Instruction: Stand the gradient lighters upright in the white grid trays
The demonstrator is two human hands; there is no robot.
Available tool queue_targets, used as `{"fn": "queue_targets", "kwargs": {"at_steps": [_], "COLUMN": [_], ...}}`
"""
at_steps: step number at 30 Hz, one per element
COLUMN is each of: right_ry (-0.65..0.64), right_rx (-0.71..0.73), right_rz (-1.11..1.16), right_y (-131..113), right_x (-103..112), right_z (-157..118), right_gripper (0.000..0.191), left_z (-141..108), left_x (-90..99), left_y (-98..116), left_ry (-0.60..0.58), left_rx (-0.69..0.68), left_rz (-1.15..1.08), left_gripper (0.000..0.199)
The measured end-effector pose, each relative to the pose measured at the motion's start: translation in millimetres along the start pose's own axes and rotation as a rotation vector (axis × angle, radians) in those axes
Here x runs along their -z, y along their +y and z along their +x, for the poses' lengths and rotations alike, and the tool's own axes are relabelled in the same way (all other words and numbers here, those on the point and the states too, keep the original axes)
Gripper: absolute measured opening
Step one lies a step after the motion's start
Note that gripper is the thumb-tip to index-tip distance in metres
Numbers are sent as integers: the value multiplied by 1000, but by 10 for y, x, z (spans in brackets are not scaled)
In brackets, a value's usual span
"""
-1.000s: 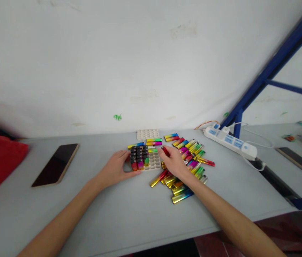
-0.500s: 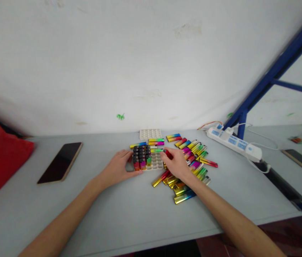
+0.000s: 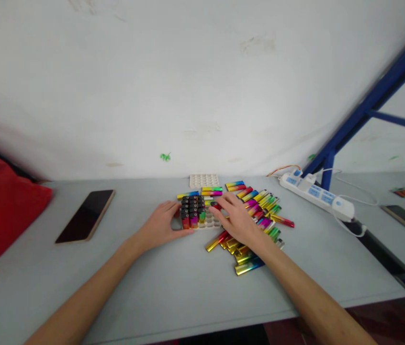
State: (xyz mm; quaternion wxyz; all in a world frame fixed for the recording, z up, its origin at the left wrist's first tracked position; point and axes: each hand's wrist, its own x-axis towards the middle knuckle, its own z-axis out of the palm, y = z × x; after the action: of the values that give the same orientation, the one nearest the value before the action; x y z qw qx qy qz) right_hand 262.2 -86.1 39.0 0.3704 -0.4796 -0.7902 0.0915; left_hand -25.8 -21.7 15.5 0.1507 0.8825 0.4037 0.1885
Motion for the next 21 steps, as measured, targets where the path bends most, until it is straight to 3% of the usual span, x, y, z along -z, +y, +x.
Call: {"fn": "queue_targets", "kwargs": {"at_steps": [5, 11, 16, 21], "right_ry": [-199, -285, -229, -224], "right_rx": [-45, 75, 118, 40], "right_rz": [23, 7, -255, -75], "right_y": [-38, -58, -121, -58], "right_x": [76, -33, -150, -141], "right_z": [-12, -43, -22, -31], "right_gripper": [46, 28, 34, 45], "left_z": [-5, -16, -10, -14], "left_x": [-1, -24, -33, -15], "left_y": [13, -8, 1, 34], "left_ry": [2, 15, 8, 6], "left_rx": [15, -22, -7, 5], "left_rz": [-1, -5, 7, 15], "left_gripper": [60, 59, 56, 55]}}
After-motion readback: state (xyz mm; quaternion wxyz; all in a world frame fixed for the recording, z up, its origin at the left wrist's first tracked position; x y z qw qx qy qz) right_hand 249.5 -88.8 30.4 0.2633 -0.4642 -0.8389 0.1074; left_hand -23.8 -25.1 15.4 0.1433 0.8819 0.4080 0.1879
